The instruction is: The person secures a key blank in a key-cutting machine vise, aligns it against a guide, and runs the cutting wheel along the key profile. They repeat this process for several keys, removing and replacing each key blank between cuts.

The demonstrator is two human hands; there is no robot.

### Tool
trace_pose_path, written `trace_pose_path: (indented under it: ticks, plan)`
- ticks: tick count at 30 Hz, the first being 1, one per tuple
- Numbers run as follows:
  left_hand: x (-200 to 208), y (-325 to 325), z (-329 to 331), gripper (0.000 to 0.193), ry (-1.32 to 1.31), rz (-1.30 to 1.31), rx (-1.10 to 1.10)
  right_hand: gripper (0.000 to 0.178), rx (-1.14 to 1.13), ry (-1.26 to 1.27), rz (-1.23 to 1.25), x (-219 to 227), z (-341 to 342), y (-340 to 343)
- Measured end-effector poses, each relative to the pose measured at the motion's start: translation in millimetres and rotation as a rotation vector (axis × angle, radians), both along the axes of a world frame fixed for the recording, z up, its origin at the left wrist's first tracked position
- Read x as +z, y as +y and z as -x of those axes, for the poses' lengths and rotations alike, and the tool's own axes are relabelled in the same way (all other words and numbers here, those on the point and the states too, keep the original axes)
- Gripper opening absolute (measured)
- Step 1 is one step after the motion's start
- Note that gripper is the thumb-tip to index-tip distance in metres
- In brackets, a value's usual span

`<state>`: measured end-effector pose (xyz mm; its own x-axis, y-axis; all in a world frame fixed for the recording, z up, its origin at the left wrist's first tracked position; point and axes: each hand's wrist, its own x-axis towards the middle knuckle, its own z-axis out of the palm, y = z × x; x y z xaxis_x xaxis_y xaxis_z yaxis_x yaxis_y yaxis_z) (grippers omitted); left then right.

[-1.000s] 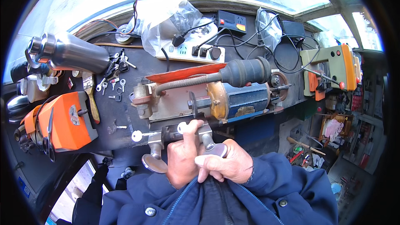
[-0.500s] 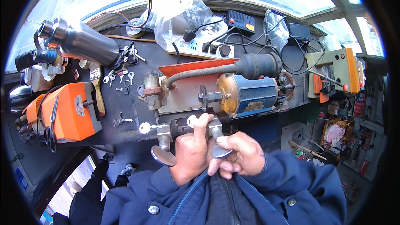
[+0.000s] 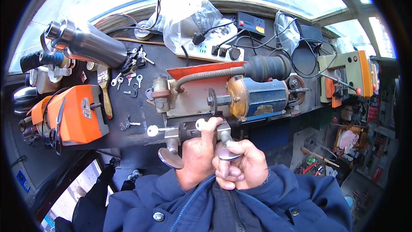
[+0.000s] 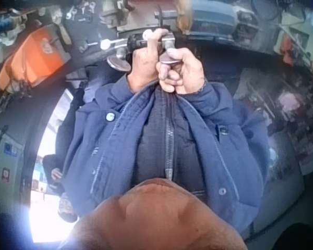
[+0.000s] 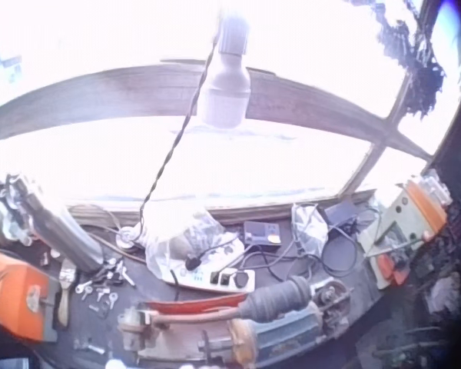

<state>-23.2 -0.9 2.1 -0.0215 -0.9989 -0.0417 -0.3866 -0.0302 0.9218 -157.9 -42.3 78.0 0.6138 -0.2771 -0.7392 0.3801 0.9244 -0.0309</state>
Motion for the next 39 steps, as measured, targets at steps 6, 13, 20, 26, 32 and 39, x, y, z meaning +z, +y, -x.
trace_pose_path:
  ticks: [6,13,20,26,32,39]
  plan:
    - [5,32,1,0.053,0.37,-0.083,0.167,0.058,0.204,0.08,0.04,3,6,-25]
    - [-23,61,-19,0.025,1.535,-0.653,0.657,0.064,0.214,0.063,0.05,-2,3,-37]
    - [-20,51,-13,0.032,1.85,-0.471,0.783,0.05,0.106,-0.063,0.007,-8,8,-35]
    - [-15,39,-8,0.035,1.861,-0.529,1.073,0.048,0.164,-0.043,0.016,-9,9,-35]
    - [-17,36,-5,0.037,1.853,-0.543,1.144,0.051,0.18,-0.038,0.024,-9,10,-36]
    - [-28,50,-9,0.034,1.863,-0.514,0.942,0.073,0.127,-0.067,0.051,-7,10,-33]
